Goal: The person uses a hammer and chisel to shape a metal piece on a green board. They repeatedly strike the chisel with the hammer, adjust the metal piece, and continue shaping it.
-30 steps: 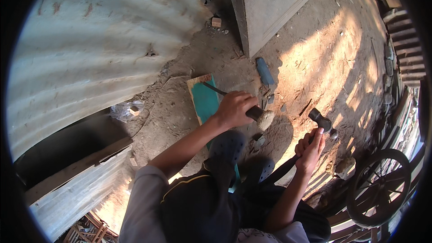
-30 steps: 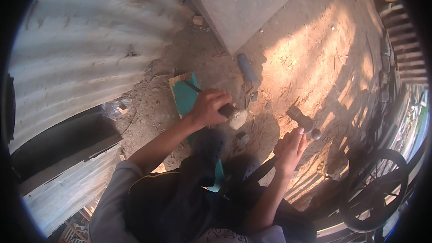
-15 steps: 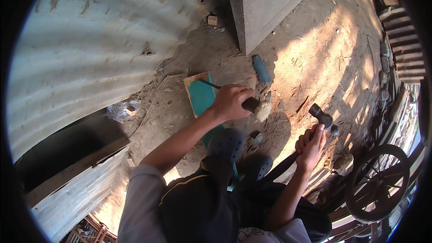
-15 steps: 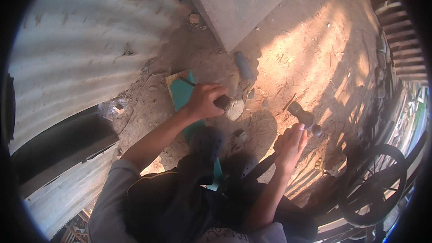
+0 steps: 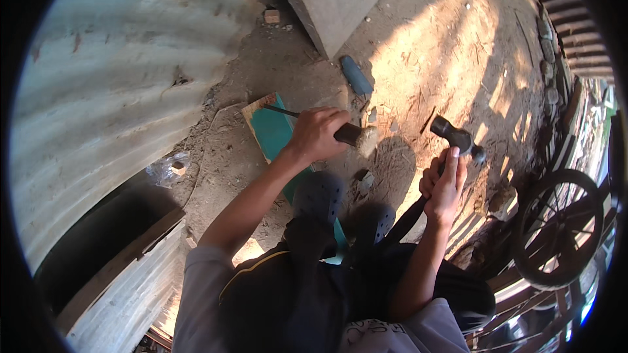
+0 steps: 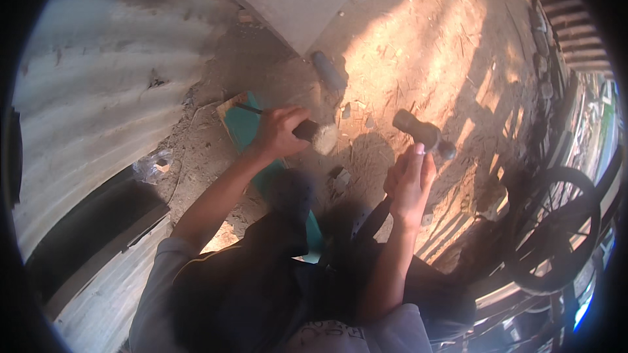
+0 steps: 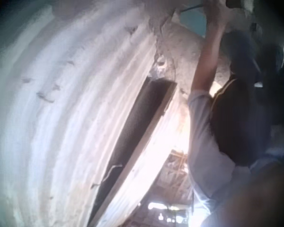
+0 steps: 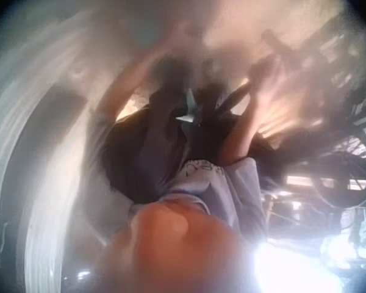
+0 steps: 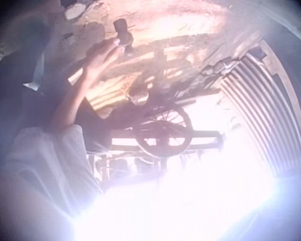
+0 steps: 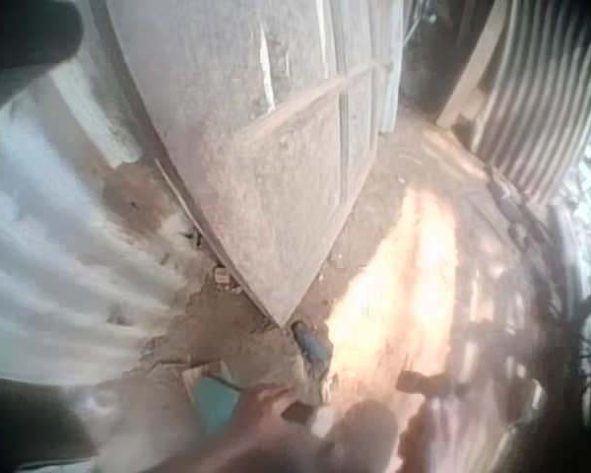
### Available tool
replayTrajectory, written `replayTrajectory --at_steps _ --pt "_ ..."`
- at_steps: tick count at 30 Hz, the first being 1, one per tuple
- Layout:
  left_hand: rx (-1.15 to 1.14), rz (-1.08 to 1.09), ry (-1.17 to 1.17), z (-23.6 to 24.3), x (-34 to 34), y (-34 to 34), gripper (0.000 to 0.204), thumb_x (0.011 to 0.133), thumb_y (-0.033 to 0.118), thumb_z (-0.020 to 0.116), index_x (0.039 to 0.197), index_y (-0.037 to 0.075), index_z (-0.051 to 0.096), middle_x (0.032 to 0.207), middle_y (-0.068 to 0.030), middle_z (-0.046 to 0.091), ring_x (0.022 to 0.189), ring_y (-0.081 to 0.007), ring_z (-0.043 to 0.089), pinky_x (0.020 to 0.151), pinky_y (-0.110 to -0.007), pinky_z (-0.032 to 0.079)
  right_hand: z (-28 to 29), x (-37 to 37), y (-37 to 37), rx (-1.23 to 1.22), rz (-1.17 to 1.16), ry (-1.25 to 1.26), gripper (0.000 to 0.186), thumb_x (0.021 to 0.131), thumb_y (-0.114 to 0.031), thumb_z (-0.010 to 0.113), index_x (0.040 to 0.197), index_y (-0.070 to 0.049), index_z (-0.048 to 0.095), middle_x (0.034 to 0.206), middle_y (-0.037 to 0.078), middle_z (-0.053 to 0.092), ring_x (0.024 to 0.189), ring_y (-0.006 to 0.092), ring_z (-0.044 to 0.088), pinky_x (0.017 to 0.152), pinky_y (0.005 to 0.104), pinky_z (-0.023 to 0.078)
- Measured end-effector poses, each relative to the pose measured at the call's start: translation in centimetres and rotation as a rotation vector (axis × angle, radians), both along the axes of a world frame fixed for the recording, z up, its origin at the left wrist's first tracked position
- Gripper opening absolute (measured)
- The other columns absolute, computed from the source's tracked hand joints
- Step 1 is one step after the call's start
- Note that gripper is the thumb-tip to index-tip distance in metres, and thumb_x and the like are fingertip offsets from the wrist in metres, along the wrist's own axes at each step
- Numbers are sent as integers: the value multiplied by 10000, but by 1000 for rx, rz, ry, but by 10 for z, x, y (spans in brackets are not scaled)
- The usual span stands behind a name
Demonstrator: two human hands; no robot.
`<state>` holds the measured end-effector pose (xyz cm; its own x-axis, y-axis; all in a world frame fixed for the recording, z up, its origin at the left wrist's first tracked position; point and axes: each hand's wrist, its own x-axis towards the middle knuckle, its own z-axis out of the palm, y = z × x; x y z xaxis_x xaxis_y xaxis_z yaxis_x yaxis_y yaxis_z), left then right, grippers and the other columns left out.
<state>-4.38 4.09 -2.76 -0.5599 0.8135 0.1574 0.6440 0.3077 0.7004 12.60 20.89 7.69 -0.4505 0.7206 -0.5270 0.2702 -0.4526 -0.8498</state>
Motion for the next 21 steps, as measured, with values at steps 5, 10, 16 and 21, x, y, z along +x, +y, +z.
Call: replayTrajectory --at_steps 5,10,16,21 --pt "29 23 38 -13 -1 3 279 607 140 752 824 79 586 763 -80 640 718 -287 658 595 -389 524 4 -10 -6 67 210 -11 283 1005 -311 471 811 -114 411 581 -55 303 411 30 256 349 208 197" --pt "15 21 63 -17 2 4 286 595 138 750 817 80 579 759 -81 640 711 -295 651 587 -390 516 -5 -10 -17 171 430 12 251 997 -283 503 861 -73 492 571 -75 351 447 8 290 381 197 226" --pt "-42 1 53 -12 0 1 287 595 127 753 816 78 578 755 -79 640 707 -290 651 578 -393 512 -15 -9 -28 227 531 -46 260 991 -281 517 855 -61 505 581 -75 362 465 7 290 391 205 235" --pt "0 1 59 -11 3 0 293 613 137 771 812 68 568 759 -86 643 701 -289 650 576 -387 517 -15 -11 -28 173 529 -41 268 991 -300 514 873 -60 509 577 -76 352 458 8 285 388 206 223"
